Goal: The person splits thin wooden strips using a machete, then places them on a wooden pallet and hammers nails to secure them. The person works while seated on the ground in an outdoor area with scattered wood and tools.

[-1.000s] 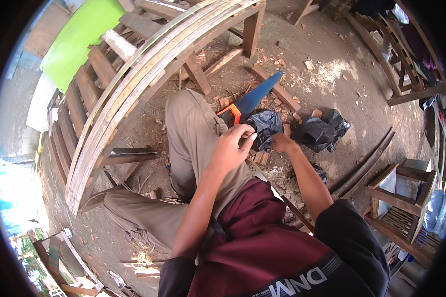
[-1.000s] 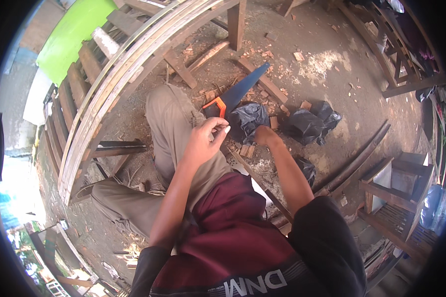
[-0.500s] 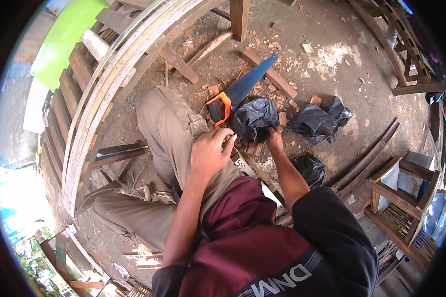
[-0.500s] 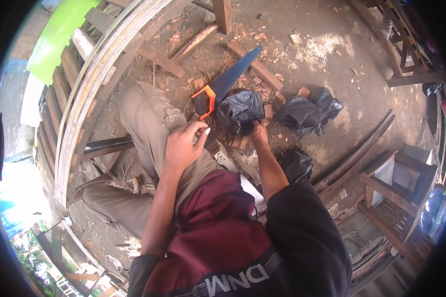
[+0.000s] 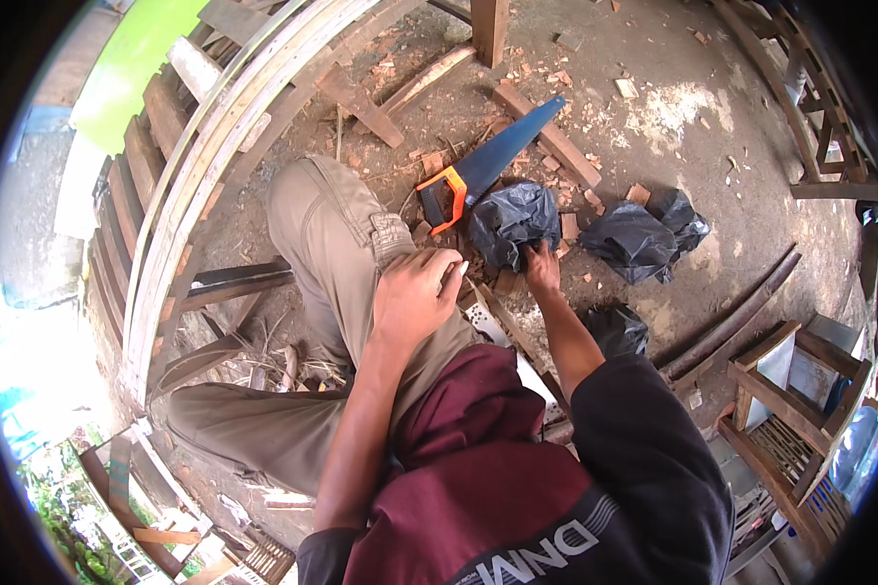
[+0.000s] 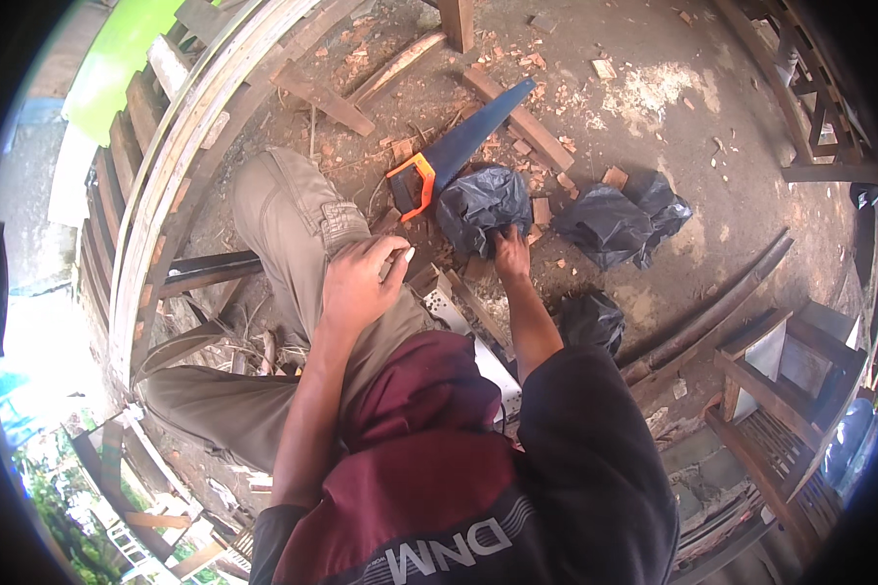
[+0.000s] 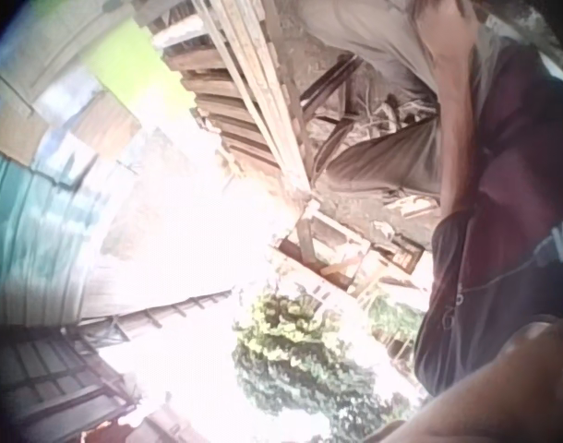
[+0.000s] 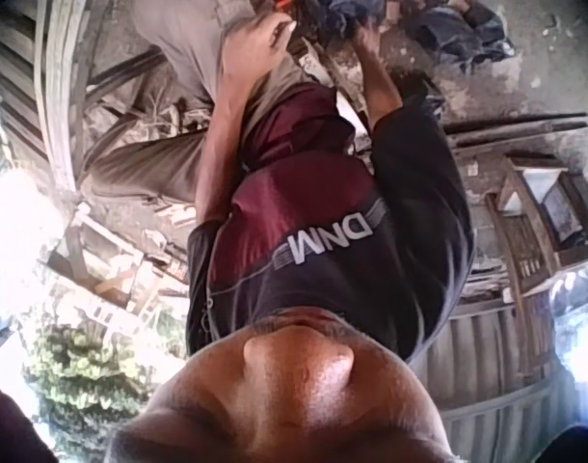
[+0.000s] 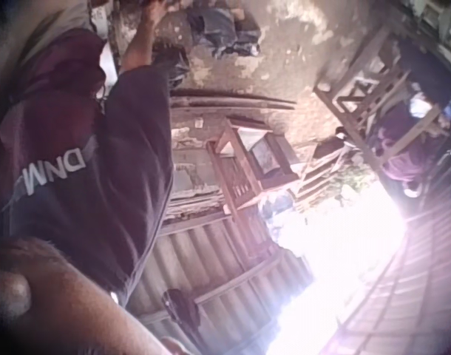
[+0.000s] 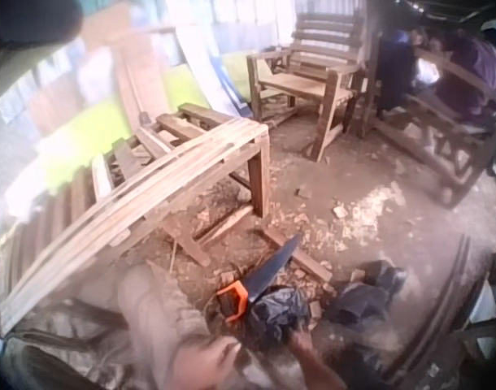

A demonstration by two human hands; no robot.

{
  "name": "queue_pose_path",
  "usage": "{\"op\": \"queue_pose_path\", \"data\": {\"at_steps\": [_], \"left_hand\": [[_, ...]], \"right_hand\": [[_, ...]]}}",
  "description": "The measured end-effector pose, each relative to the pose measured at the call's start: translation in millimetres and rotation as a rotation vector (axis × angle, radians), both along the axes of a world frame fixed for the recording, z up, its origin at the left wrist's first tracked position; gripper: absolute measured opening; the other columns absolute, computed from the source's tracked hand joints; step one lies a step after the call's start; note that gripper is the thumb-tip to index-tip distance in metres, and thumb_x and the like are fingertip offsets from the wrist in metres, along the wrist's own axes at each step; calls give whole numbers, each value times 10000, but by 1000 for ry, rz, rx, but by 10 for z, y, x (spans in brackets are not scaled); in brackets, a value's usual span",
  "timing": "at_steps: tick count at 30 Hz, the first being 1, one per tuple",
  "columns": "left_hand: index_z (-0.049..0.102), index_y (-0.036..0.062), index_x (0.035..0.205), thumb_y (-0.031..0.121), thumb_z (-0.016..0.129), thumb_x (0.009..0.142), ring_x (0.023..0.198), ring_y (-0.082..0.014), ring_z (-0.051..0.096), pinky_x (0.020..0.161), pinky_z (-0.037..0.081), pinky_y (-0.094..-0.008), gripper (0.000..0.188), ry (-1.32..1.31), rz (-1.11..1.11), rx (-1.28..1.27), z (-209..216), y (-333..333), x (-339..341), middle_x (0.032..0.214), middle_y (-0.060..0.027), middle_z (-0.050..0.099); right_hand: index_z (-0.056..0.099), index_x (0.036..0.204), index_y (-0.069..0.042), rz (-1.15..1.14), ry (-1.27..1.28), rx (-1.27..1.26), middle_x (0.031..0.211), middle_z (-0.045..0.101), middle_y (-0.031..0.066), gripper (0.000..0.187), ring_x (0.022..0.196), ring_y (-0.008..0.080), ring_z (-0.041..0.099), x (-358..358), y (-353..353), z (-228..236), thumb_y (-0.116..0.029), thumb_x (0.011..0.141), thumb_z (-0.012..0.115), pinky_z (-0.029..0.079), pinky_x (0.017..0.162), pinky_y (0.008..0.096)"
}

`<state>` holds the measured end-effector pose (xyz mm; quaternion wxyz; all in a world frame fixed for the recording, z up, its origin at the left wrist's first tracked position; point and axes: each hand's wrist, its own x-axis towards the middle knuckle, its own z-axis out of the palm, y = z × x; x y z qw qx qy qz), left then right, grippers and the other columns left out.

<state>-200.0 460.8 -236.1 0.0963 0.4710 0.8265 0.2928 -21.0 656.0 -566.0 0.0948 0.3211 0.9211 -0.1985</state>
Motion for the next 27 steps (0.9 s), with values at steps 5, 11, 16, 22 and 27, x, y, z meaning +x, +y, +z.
{"op": "queue_pose_path", "data": {"at_steps": [5, 11, 16, 22, 27], "left_hand": [[648, 105, 965, 167, 712, 898, 787, -286, 685, 731, 534, -403, 111, 21, 17, 10, -39, -9, -5, 865, -67, 704], [648, 102, 967, 161, 711, 901, 781, -296, 681, 717, 536, -408, 108, 9, -4, 34, -5, -9, 2, 862, -69, 701], [702, 68, 986, 109, 720, 910, 815, -277, 713, 732, 553, -376, 88, -79, 27, 103, 35, -66, 16, 917, -94, 736], [716, -9, 1039, 54, 715, 937, 855, -199, 717, 750, 551, -311, 120, -537, 149, 454, 143, -261, 26, 948, -115, 747], [705, 0, 1071, 47, 689, 950, 876, -183, 691, 760, 528, -317, 132, -498, 268, 520, 434, -746, -58, 992, -99, 730]], "right_hand": [[620, 1317, -49, 33, -76, -22, 1437, 536, 226, 387, 1249, 374, 592, -18, 56, 54, -161, 990, 446, 451, 1063, 486], [617, 1246, -23, 65, 35, 8, 1324, 587, 198, 298, 1145, 388, 636, 27, 185, 111, -121, 989, 501, 501, 999, 460], [669, 1118, -14, -99, 228, -135, 1194, 634, 211, 216, 1064, 412, 650, -44, 174, 361, -146, 962, 601, 523, 913, 488], [690, 954, -24, -232, 673, -82, 860, 676, 143, 90, 735, 288, 683, -132, 77, 590, -111, 931, 697, 545, 688, 400], [615, 984, 5, -326, 1147, -468, 954, 717, 106, 91, 773, 140, 683, -894, -12, 1595, -79, 1014, 636, 554, 715, 305]]}}
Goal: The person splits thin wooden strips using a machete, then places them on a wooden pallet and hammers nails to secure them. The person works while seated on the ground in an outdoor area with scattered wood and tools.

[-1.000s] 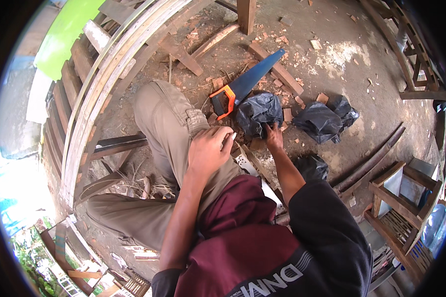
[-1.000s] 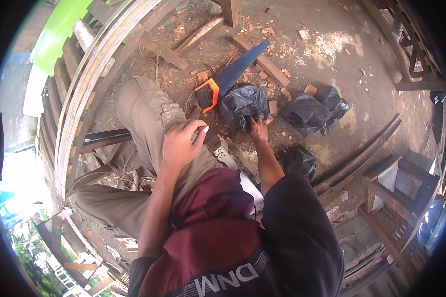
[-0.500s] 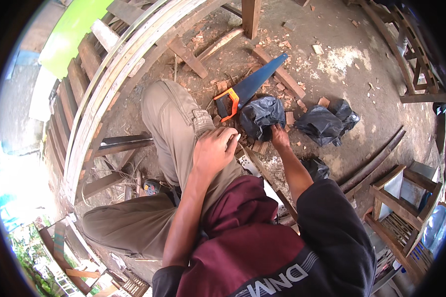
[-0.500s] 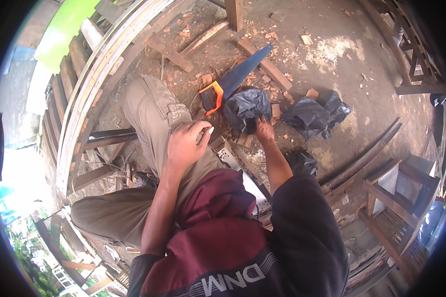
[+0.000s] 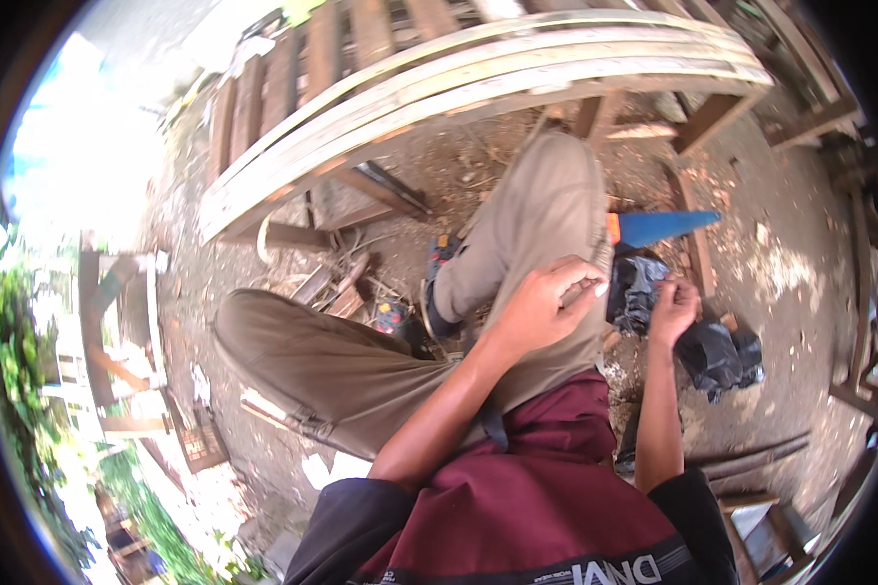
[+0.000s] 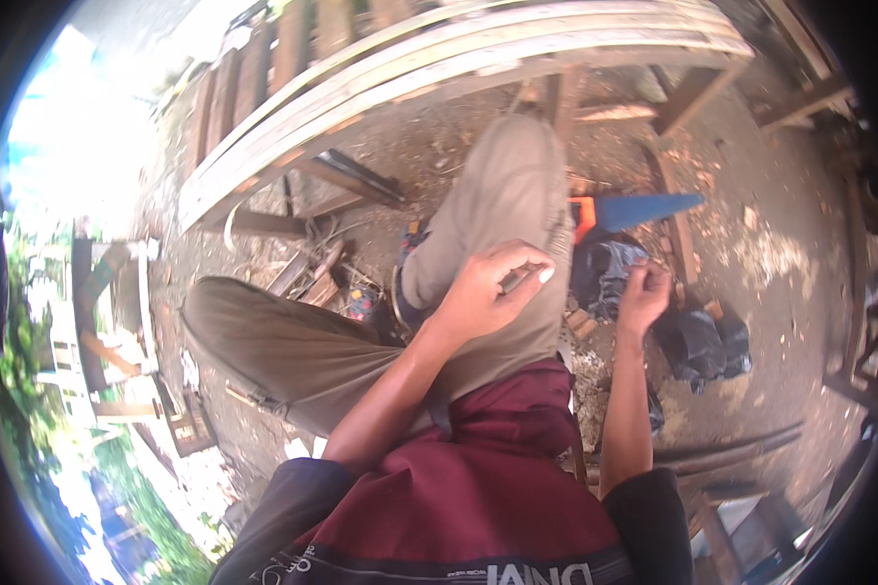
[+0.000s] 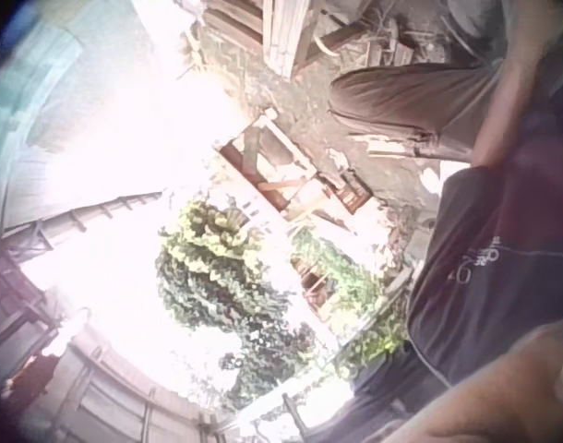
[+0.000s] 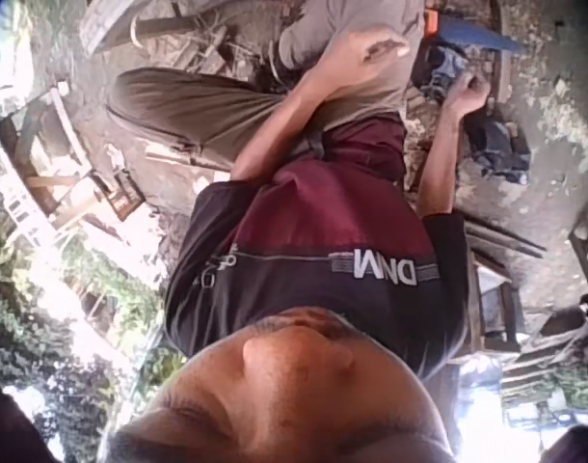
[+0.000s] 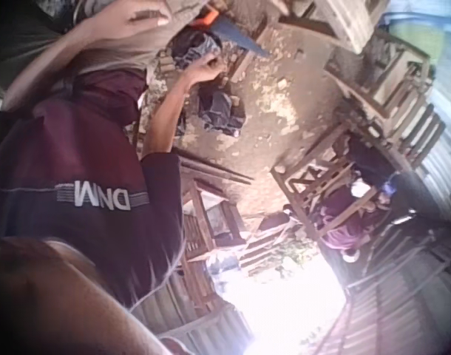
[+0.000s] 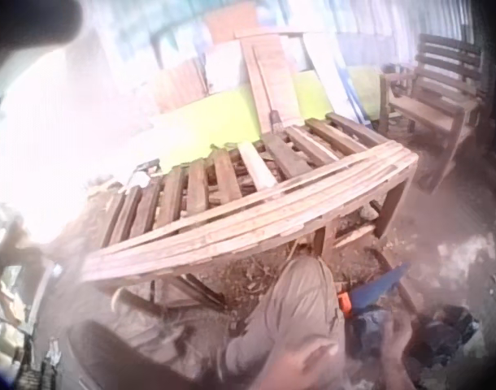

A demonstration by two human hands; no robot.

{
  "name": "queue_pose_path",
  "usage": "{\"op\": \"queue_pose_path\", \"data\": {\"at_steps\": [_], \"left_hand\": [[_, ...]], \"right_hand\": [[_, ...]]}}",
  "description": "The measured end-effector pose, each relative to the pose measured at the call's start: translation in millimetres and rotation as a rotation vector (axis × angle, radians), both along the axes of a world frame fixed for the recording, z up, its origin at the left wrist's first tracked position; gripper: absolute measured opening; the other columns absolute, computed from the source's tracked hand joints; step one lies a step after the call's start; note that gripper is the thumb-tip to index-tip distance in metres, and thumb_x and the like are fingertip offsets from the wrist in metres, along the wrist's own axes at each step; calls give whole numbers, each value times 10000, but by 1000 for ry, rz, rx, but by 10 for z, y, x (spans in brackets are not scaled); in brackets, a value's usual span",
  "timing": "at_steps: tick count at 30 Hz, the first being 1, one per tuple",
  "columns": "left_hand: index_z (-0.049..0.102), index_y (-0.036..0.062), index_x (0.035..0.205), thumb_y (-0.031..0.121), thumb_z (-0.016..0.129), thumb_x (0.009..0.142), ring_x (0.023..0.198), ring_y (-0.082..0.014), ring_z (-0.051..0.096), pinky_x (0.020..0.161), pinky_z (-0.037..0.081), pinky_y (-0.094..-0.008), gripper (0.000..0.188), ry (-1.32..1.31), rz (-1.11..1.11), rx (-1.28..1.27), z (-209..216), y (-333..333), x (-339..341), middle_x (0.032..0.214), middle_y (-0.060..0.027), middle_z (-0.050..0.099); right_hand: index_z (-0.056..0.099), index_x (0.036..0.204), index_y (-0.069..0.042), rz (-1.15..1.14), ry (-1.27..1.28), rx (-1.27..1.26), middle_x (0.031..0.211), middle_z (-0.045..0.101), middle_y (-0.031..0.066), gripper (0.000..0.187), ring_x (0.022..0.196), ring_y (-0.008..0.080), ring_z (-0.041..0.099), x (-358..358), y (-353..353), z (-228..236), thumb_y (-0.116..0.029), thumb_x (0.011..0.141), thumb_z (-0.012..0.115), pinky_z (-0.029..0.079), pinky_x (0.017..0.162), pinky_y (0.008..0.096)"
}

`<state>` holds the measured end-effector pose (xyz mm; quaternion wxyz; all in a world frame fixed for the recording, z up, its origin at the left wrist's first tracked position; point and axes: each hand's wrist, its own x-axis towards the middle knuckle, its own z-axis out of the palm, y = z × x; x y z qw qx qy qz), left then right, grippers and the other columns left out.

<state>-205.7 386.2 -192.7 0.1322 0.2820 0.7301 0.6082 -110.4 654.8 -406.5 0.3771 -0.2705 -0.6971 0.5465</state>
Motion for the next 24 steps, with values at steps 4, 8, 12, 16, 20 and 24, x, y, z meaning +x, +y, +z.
{"op": "queue_pose_path", "data": {"at_steps": [4, 8, 12, 16, 20, 24], "left_hand": [[694, 10, 1141, 81, 677, 978, 944, -156, 669, 823, 523, -313, 179, -82, 332, 51, 196, -507, 14, 1026, -74, 715], [663, -22, 1242, 131, 654, 1019, 1028, -139, 659, 882, 537, -298, 270, -406, 638, 287, 299, -1148, 110, 1151, -81, 706], [670, -29, 1232, 108, 671, 1009, 949, -94, 651, 797, 532, -240, 261, -388, 885, 445, 372, -1693, 360, 1131, -71, 701], [688, -40, 1191, 69, 703, 980, 894, -120, 681, 770, 563, -267, 239, -419, 1144, 723, 253, -1981, 657, 1054, -107, 732], [704, -24, 1115, 86, 691, 989, 819, -127, 673, 700, 546, -277, 168, -524, 1240, 928, 83, -2093, 774, 957, -87, 731], [657, -30, 1070, 116, 649, 1022, 752, -146, 664, 653, 533, -276, 154, -492, 1224, 1091, 279, -2165, 702, 884, -105, 701]], "right_hand": [[612, 1007, 21, 344, 42, -183, 976, 713, 123, 74, 777, 138, 669, -664, -987, 1783, -49, 1010, 636, 558, 732, 290], [688, 1051, 32, 952, 92, -288, 1107, 664, 115, 97, 955, 154, 653, -1050, -2197, 2244, -7, 963, 684, 530, 856, 277], [729, 1074, 35, 1255, 79, -352, 1095, 651, 116, 141, 992, 152, 641, -1199, -3133, 2318, -6, 941, 707, 524, 853, 278], [758, 1094, 9, 1399, 11, -262, 1073, 655, 122, 164, 942, 150, 648, -986, -3606, 2261, -9, 939, 707, 540, 791, 278], [753, 1172, -14, 1474, 136, 188, 1100, 658, 144, 271, 896, 203, 667, -967, -3725, 2215, -16, 903, 722, 546, 765, 316], [676, 1283, 28, 1415, 121, 492, 1245, 616, 177, 407, 954, 243, 658, -1149, -3645, 2556, -41, 884, 725, 520, 880, 359]]}}
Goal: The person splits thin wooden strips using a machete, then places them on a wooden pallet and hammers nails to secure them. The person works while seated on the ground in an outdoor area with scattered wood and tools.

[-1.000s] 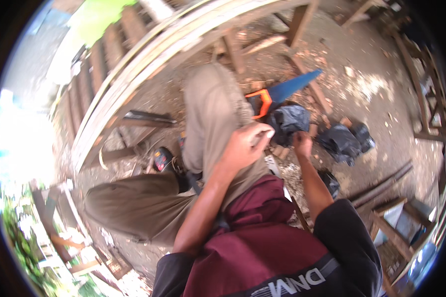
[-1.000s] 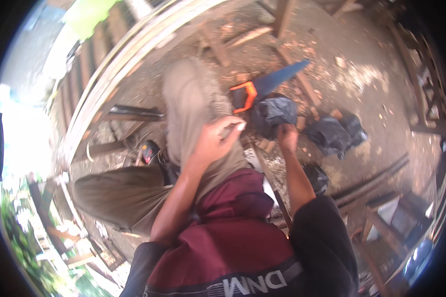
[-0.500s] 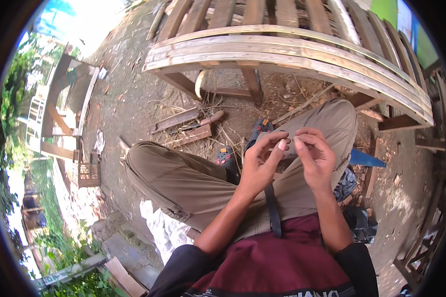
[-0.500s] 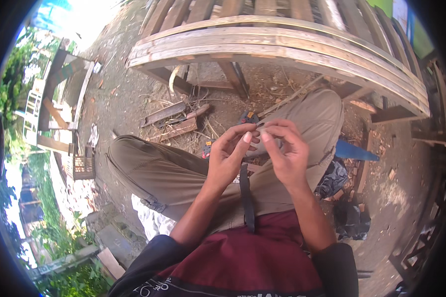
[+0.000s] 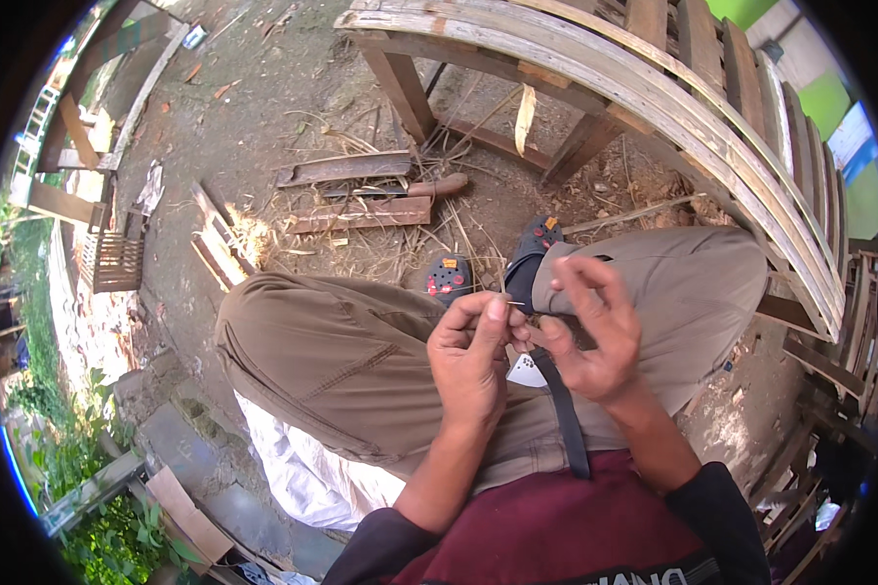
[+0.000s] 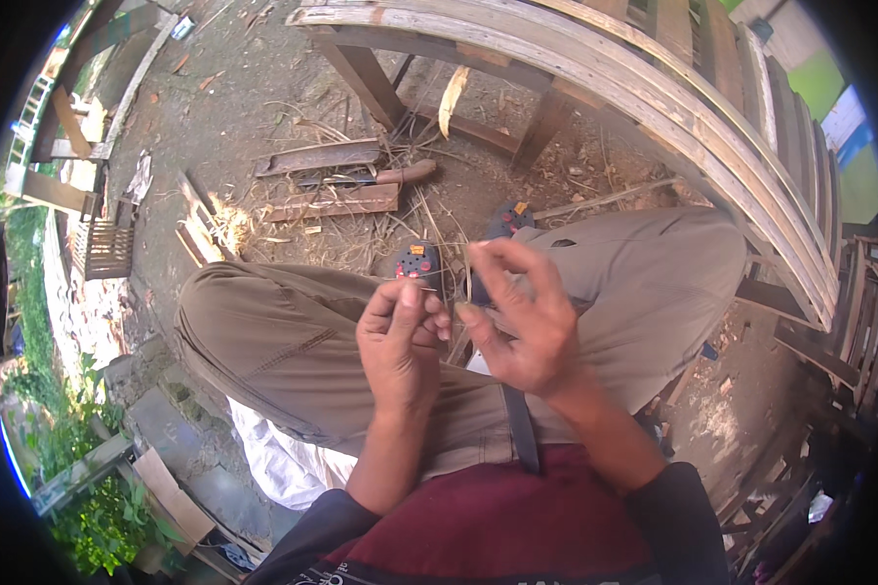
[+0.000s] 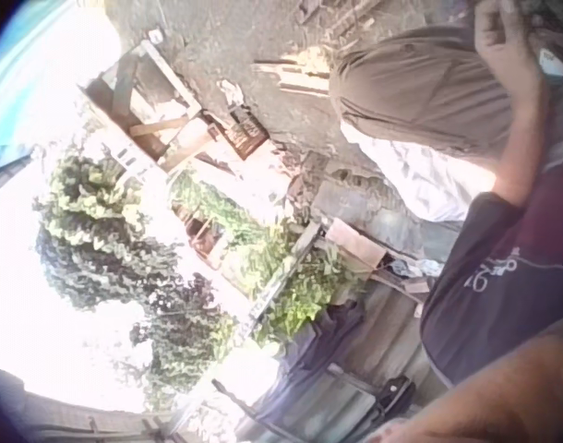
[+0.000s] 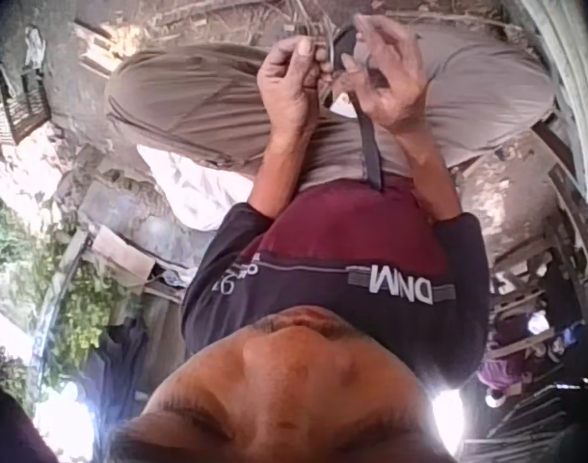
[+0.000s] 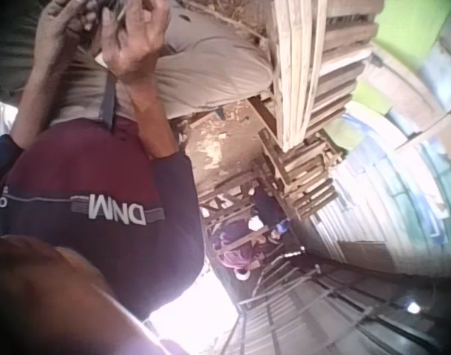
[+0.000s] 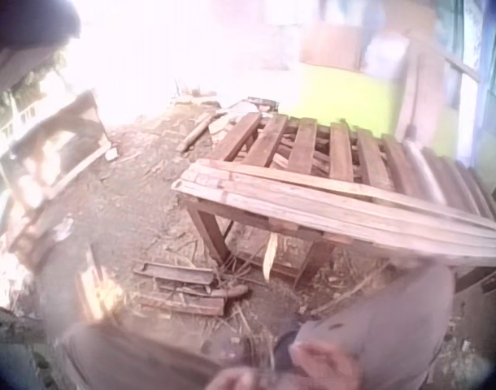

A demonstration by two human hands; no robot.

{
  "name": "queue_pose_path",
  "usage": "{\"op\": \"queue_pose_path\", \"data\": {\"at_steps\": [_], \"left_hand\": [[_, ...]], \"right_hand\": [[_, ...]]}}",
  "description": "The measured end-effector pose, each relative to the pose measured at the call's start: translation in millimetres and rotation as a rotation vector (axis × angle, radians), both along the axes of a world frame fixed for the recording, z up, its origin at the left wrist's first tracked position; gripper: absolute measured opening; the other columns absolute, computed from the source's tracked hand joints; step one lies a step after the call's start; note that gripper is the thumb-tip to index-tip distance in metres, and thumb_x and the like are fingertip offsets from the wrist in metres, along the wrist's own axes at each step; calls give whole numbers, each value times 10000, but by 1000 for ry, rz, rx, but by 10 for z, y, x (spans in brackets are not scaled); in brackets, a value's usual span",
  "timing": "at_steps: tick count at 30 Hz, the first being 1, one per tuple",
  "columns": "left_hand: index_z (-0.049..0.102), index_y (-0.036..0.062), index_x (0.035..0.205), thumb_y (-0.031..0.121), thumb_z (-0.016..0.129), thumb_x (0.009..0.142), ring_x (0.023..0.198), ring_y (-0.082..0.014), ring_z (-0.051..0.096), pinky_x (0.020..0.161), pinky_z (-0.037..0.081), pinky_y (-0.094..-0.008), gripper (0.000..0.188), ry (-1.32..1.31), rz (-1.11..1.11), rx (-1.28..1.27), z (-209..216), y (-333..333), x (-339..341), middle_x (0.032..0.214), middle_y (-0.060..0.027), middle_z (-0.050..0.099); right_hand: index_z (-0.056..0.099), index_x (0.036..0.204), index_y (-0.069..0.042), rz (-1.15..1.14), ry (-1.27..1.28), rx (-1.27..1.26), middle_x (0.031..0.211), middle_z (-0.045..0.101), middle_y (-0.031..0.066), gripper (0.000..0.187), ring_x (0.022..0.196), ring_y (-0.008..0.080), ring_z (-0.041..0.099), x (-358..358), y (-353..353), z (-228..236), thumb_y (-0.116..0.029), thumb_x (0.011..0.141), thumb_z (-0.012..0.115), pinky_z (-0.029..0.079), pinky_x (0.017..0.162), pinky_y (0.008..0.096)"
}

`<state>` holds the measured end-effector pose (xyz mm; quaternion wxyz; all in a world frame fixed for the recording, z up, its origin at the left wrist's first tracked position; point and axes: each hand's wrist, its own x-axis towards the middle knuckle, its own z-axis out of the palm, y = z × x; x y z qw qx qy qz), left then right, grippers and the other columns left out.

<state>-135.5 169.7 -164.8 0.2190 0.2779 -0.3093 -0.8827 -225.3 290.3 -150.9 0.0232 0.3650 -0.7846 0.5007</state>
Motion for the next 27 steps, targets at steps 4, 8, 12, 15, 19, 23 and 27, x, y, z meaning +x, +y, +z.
{"op": "queue_pose_path", "data": {"at_steps": [4, 8, 12, 15, 19, 23, 27], "left_hand": [[564, 5, 1063, 172, 560, 1067, 795, -179, 677, 632, 554, -285, 167, 132, 103, -18, 227, -152, -30, 1038, -145, 673], [527, 37, 977, 160, 522, 1076, 759, -198, 690, 546, 540, -267, 158, 214, 87, -169, 253, -257, -45, 1123, -206, 694], [575, 48, 1005, 133, 536, 1066, 687, -165, 642, 545, 490, -244, 111, 222, 55, -149, 234, -275, -179, 1025, -181, 707], [595, 42, 1048, 142, 573, 1055, 686, -147, 621, 568, 480, -241, 103, 144, -27, -210, 228, -145, -290, 966, -144, 692], [603, 27, 1057, 163, 638, 1029, 700, -138, 621, 593, 489, -250, 143, 157, -234, -263, 308, 239, -421, 930, -112, 684], [614, -1, 1057, 122, 657, 1017, 722, -129, 641, 622, 502, -257, 136, 133, -394, -504, 215, 564, -660, 904, -109, 705], [641, -10, 1075, 158, 683, 1009, 700, -121, 642, 645, 514, -249, 186, 57, -469, -584, -14, 680, -948, 922, -112, 730]], "right_hand": [[632, 1299, 45, -331, -147, -162, 1321, 591, 160, 339, 1018, 205, 651, -169, 579, 331, -57, 976, 633, 507, 925, 331], [638, 1264, 49, -584, -123, -146, 1272, 645, 136, 271, 993, 173, 661, -195, 1098, 690, -74, 1025, 601, 506, 937, 330], [635, 1255, 55, -706, -163, -168, 1243, 666, 134, 268, 997, 155, 662, -77, 1353, 684, -103, 1041, 605, 530, 899, 314], [636, 1254, 51, -780, -138, -257, 1131, 711, 130, 275, 928, 147, 674, 80, 1537, 768, -127, 1047, 607, 535, 872, 304], [662, 1200, 36, -900, -164, -374, 998, 730, 98, 264, 883, 133, 676, 176, 1837, 736, -169, 1034, 644, 526, 824, 280], [710, 1103, 15, -741, -361, -268, 983, 730, 87, 269, 827, 130, 664, -212, 1792, 325, -236, 1012, 676, 542, 768, 293], [698, 1057, 43, -459, -480, 505, 947, 746, 211, 336, 955, 374, 724, -964, 1415, -808, -240, 889, 765, 557, 819, 452]]}}
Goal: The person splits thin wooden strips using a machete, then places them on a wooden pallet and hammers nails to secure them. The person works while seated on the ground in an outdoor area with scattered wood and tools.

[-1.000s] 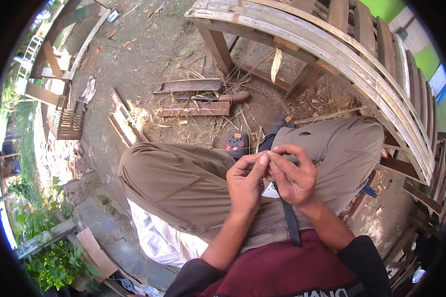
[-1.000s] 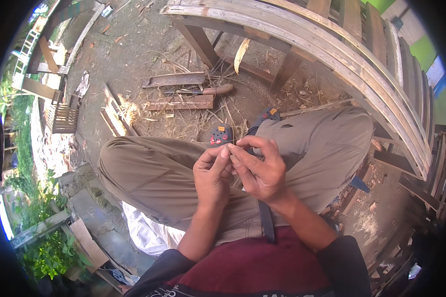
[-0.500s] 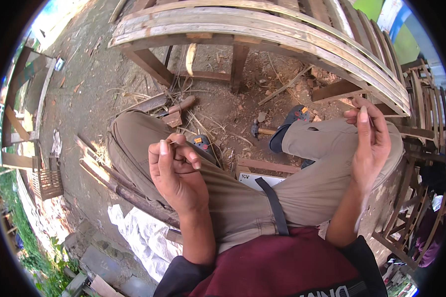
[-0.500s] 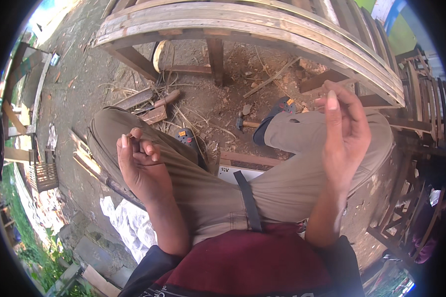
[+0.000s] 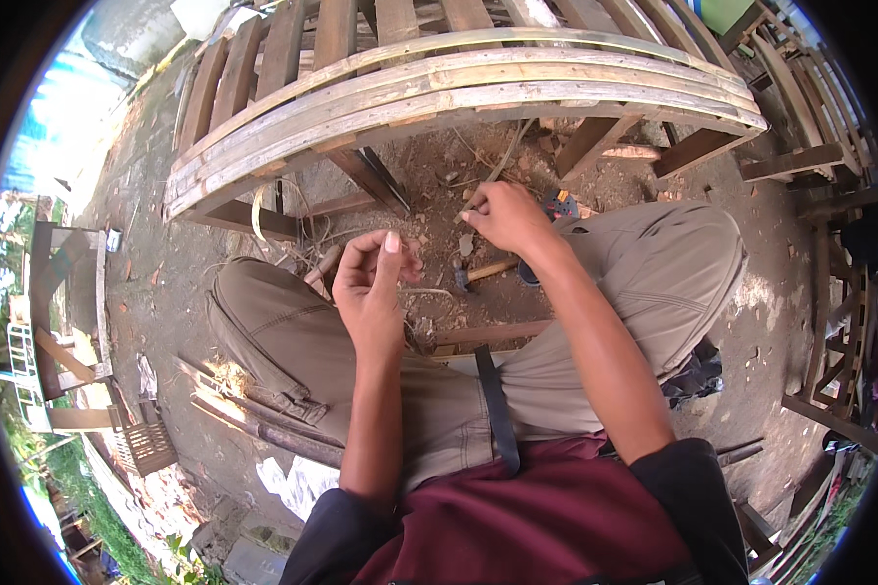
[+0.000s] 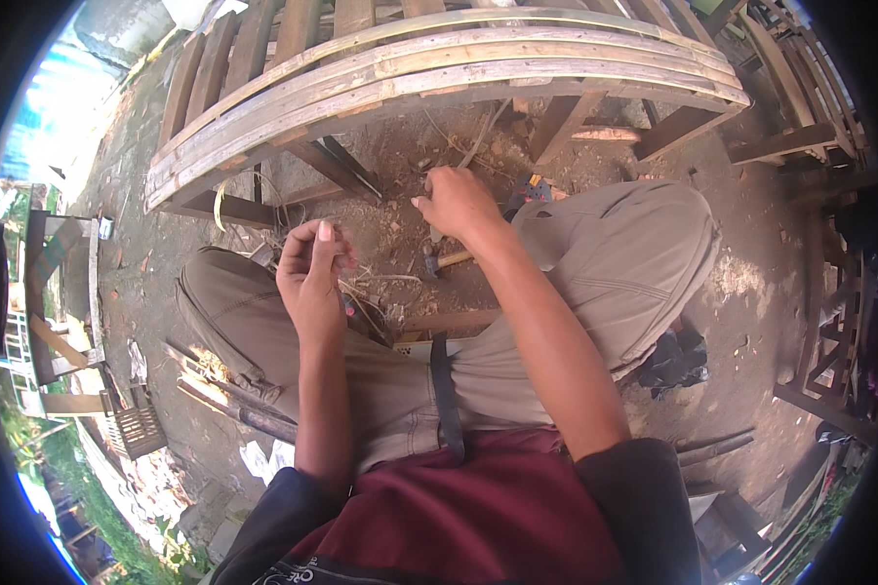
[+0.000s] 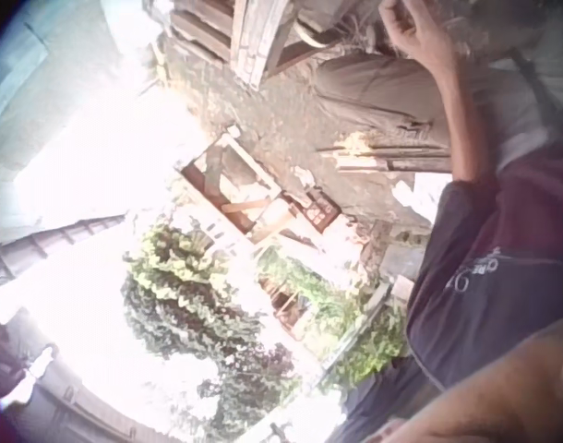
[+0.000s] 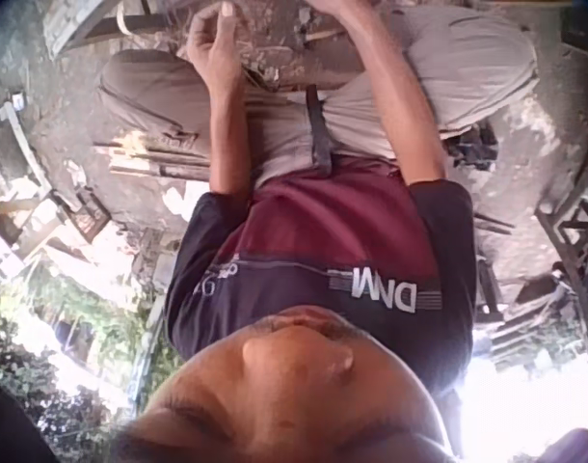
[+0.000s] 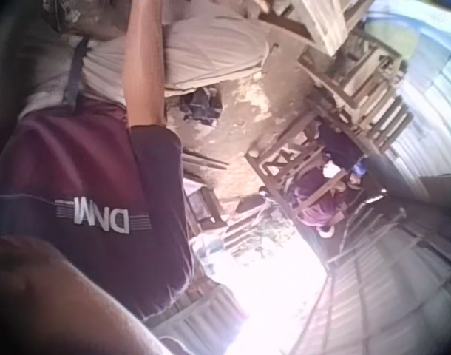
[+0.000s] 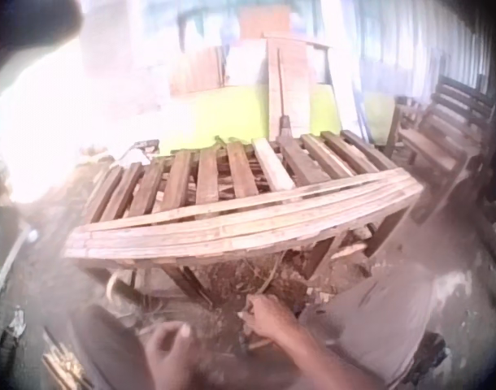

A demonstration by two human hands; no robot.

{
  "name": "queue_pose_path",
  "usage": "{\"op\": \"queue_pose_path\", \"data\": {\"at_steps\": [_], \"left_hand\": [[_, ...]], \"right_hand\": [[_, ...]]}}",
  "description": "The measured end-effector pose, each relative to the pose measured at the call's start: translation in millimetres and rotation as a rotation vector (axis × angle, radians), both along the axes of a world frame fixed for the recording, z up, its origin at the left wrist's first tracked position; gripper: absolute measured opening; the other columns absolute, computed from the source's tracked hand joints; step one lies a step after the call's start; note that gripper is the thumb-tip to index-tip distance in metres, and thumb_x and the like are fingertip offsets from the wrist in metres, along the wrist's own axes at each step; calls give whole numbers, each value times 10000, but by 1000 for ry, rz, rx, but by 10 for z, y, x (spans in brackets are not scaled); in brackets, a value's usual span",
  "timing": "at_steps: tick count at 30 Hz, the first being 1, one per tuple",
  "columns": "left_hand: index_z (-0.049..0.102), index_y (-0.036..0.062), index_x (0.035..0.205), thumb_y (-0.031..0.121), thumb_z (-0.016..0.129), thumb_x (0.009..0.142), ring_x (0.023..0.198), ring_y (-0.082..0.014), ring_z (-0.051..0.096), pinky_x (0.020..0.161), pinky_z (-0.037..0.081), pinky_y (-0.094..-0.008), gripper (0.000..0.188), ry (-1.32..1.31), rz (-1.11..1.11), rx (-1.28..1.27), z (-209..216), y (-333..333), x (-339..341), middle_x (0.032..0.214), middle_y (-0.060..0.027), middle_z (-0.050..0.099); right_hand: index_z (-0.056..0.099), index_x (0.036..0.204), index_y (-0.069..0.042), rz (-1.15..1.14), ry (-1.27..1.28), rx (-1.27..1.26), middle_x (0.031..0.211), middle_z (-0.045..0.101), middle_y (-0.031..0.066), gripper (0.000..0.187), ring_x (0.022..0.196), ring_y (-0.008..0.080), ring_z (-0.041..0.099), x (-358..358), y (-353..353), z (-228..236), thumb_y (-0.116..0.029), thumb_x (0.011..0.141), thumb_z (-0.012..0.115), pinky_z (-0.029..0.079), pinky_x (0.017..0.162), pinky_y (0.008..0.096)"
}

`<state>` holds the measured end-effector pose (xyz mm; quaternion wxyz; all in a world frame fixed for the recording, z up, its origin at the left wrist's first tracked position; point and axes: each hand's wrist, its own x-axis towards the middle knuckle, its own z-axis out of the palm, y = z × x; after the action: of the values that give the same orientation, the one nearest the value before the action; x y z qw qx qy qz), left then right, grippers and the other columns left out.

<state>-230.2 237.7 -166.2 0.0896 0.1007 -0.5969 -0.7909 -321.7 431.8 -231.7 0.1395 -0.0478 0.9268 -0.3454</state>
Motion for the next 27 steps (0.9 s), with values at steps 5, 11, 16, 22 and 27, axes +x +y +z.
{"op": "queue_pose_path", "data": {"at_steps": [5, 11, 16, 22, 27], "left_hand": [[668, -15, 1118, 191, 673, 1017, 733, -123, 673, 657, 537, -248, 229, -253, -24, 217, -268, 29, 193, 967, -126, 748], [667, 16, 1208, 256, 662, 1021, 805, -131, 684, 680, 529, -247, 305, -377, 8, 451, -139, -121, 236, 1098, -114, 744], [684, -18, 1187, 213, 648, 1032, 824, -131, 705, 687, 556, -245, 281, -337, 38, 451, -82, -175, 205, 1123, -134, 744], [664, 20, 1126, 228, 651, 1031, 771, -132, 683, 670, 530, -253, 229, -242, 97, 470, -77, -249, 227, 1075, -126, 734], [649, 32, 1108, 222, 630, 1043, 751, -124, 670, 666, 531, -251, 202, -72, 200, 413, 135, -474, 130, 1011, -102, 729]], "right_hand": [[663, 1235, -9, 433, -408, 449, 1209, 690, 243, 420, 1145, 393, 665, -123, -264, -1738, -100, 831, 732, 541, 969, 472], [607, 1378, -94, 432, -247, 628, 1469, 559, 133, 382, 1436, 315, 436, 542, -382, -2687, -133, 1015, 493, 332, 1157, 502], [579, 1392, -71, 663, -231, 830, 1437, 581, 139, 390, 1382, 315, 491, 374, -426, -2711, -161, 1023, 489, 348, 1126, 478], [498, 1278, -11, 585, -139, 298, 1295, 563, 229, 322, 1211, 427, 597, 406, -581, -2482, -158, 999, 561, 454, 1014, 567], [464, 1245, 29, 481, 139, -179, 1258, 528, 309, 362, 1074, 517, 608, 270, -981, -1885, -202, 992, 581, 502, 945, 540]]}}
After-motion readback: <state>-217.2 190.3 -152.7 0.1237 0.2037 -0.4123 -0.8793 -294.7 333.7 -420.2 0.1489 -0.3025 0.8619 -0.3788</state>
